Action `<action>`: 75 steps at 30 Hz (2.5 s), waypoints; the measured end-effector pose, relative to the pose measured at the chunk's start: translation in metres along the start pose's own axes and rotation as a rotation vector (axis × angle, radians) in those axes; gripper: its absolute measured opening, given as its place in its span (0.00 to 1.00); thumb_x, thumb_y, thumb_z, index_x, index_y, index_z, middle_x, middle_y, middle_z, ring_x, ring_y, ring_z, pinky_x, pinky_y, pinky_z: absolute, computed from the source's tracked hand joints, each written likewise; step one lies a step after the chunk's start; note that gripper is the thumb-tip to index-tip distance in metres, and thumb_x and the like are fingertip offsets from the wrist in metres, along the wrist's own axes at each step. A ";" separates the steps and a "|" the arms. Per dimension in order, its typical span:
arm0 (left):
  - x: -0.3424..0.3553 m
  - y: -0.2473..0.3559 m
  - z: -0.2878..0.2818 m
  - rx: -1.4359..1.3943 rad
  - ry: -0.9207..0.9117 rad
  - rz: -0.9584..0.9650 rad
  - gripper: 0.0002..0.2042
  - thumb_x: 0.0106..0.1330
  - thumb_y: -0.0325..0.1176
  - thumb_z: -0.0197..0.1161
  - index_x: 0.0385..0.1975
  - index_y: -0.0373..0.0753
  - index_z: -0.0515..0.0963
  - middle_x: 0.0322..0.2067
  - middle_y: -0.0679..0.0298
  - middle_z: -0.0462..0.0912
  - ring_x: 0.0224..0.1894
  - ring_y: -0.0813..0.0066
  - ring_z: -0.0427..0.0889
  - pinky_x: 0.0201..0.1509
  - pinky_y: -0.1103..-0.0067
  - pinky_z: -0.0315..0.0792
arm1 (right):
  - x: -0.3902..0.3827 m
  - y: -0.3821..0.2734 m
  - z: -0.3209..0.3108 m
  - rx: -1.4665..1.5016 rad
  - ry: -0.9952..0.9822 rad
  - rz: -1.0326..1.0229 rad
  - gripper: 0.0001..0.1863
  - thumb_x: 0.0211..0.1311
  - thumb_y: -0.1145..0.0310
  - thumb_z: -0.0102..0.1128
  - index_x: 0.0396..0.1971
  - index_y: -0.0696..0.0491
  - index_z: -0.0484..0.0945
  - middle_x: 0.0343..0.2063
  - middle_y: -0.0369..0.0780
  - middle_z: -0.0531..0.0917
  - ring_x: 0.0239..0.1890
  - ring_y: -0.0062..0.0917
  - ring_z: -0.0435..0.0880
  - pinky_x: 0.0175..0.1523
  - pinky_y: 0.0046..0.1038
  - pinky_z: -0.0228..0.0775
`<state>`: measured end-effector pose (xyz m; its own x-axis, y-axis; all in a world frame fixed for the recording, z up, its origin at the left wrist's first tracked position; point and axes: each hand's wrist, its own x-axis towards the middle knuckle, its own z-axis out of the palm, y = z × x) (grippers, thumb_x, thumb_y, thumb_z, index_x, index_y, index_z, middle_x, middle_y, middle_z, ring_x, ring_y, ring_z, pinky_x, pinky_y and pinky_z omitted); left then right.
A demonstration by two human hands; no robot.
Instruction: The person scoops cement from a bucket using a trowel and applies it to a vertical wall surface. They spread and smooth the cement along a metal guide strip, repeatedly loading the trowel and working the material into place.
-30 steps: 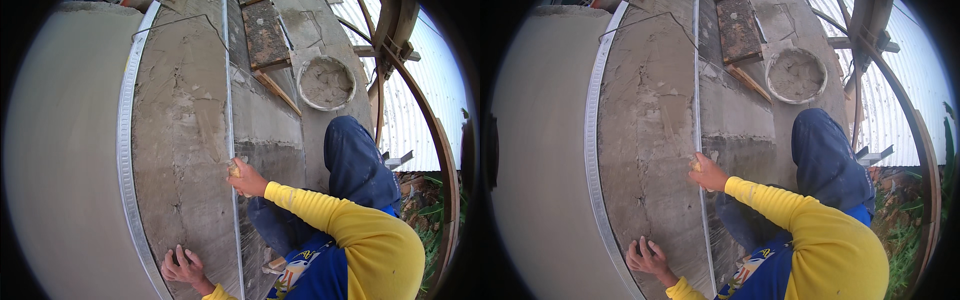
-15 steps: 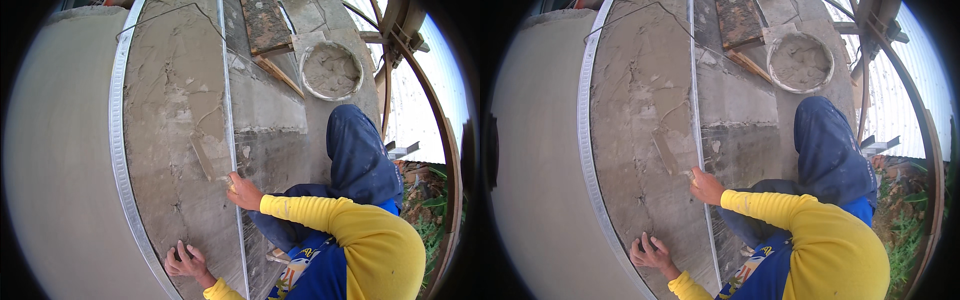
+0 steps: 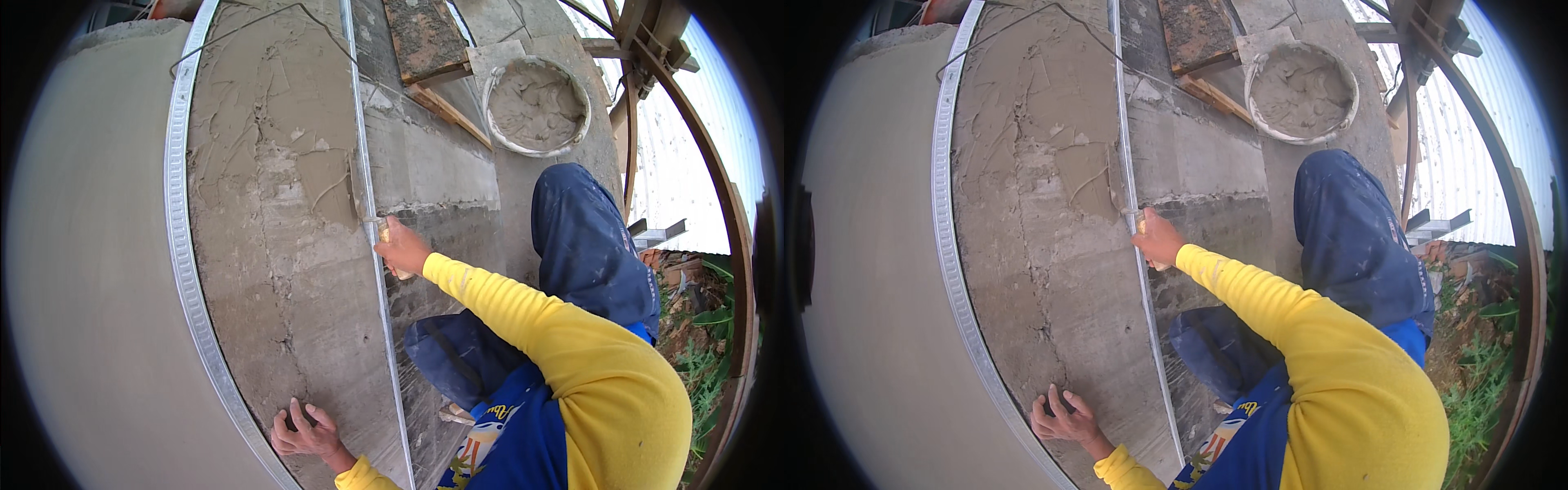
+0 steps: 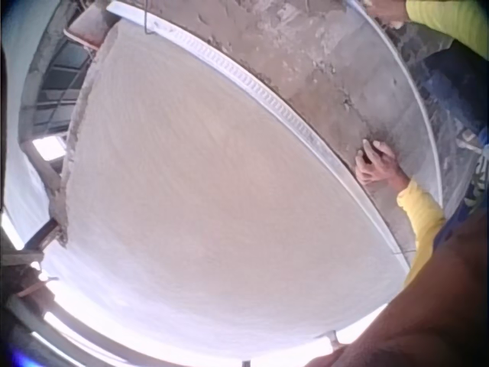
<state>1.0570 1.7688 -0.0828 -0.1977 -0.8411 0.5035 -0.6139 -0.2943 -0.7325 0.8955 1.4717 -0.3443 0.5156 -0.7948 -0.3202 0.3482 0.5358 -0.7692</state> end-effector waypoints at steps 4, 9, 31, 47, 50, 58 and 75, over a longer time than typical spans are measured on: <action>-0.002 0.000 -0.003 0.014 -0.003 0.000 0.13 0.70 0.46 0.63 0.49 0.52 0.87 0.52 0.62 0.78 0.59 0.56 0.72 0.64 0.56 0.62 | -0.043 0.006 0.023 -0.371 -0.011 -0.073 0.23 0.65 0.69 0.65 0.50 0.63 0.63 0.34 0.63 0.83 0.39 0.61 0.86 0.45 0.54 0.79; -0.002 -0.002 -0.001 0.005 -0.018 -0.001 0.13 0.70 0.45 0.64 0.49 0.52 0.88 0.53 0.62 0.78 0.59 0.56 0.72 0.65 0.56 0.62 | -0.093 0.055 0.009 -0.503 0.021 -0.539 0.24 0.68 0.69 0.63 0.56 0.61 0.63 0.27 0.51 0.83 0.18 0.37 0.84 0.22 0.41 0.74; 0.000 0.000 0.001 0.007 0.021 0.012 0.13 0.69 0.41 0.65 0.49 0.49 0.89 0.54 0.61 0.79 0.60 0.55 0.73 0.65 0.57 0.64 | -0.005 -0.030 -0.065 0.267 -0.184 0.138 0.15 0.67 0.73 0.64 0.46 0.55 0.68 0.21 0.38 0.75 0.14 0.23 0.74 0.18 0.32 0.70; 0.002 0.000 0.006 0.004 0.041 0.008 0.11 0.70 0.43 0.65 0.48 0.53 0.89 0.52 0.64 0.79 0.58 0.58 0.73 0.64 0.58 0.63 | -0.016 -0.026 -0.077 -0.194 -0.141 0.000 0.19 0.67 0.69 0.65 0.50 0.60 0.68 0.24 0.41 0.79 0.14 0.25 0.78 0.19 0.34 0.73; -0.002 -0.002 0.003 0.013 0.026 0.011 0.13 0.70 0.43 0.65 0.48 0.50 0.89 0.54 0.64 0.80 0.59 0.58 0.74 0.64 0.59 0.64 | -0.032 -0.042 -0.059 -0.606 -0.119 -0.126 0.21 0.65 0.67 0.65 0.50 0.62 0.68 0.28 0.54 0.84 0.27 0.47 0.87 0.34 0.48 0.79; -0.007 -0.003 0.002 0.001 0.034 -0.016 0.11 0.70 0.44 0.65 0.47 0.53 0.89 0.51 0.65 0.80 0.58 0.58 0.73 0.64 0.58 0.63 | -0.064 -0.055 -0.061 -0.865 -0.077 -0.213 0.22 0.64 0.65 0.64 0.50 0.64 0.69 0.41 0.64 0.85 0.48 0.64 0.83 0.56 0.55 0.76; -0.007 -0.004 0.009 -0.019 0.064 -0.018 0.10 0.70 0.42 0.65 0.47 0.53 0.89 0.54 0.66 0.81 0.58 0.58 0.73 0.66 0.59 0.64 | -0.083 0.005 -0.039 0.171 -0.195 0.216 0.17 0.69 0.73 0.63 0.52 0.57 0.67 0.24 0.36 0.75 0.16 0.22 0.75 0.20 0.30 0.73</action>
<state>1.0677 1.7715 -0.0875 -0.2346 -0.8044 0.5458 -0.6323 -0.3002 -0.7142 0.8241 1.5298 -0.3433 0.7259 -0.5973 -0.3410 0.3328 0.7389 -0.5858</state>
